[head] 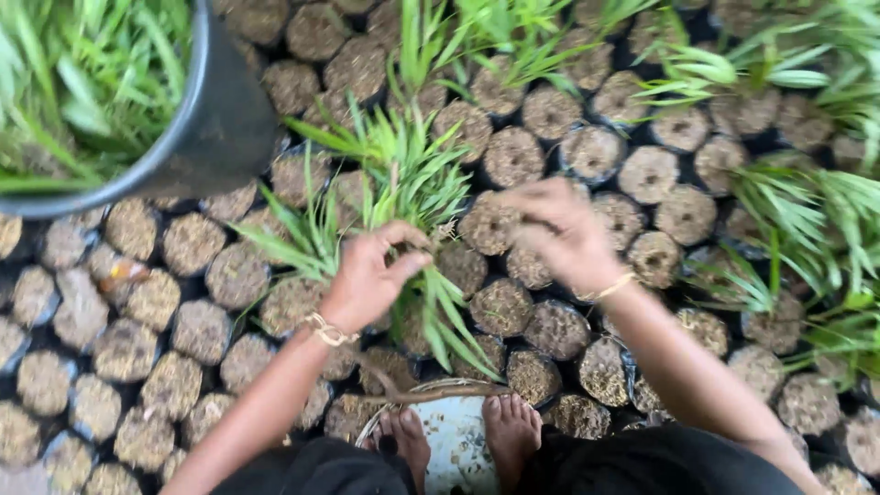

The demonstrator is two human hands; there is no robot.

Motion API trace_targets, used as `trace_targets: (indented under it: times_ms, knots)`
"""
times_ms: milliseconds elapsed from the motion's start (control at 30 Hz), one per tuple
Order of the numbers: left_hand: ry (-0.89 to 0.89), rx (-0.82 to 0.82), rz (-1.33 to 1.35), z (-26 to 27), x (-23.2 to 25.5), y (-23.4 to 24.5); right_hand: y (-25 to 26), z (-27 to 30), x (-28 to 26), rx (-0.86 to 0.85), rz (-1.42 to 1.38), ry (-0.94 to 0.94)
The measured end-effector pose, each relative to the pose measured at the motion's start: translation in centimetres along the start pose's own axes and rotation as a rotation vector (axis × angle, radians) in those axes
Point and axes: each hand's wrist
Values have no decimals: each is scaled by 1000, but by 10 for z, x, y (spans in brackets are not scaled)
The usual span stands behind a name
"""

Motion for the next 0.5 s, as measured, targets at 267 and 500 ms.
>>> trace_targets:
  times_ms: [267, 500]
  knots:
    - [412, -80, 271, -13, 14, -55, -12, 16, -8, -21, -398, -320]
    - [789, -454, -837, 19, -43, 0, 182, -31, 47, 403, 213, -724]
Point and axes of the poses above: each hand's wrist, its own z-axis away from the middle knuckle, its own y-axis out of the back of the hand, x = y × z, and after that the axes turned 3 degrees about -y, right-handed
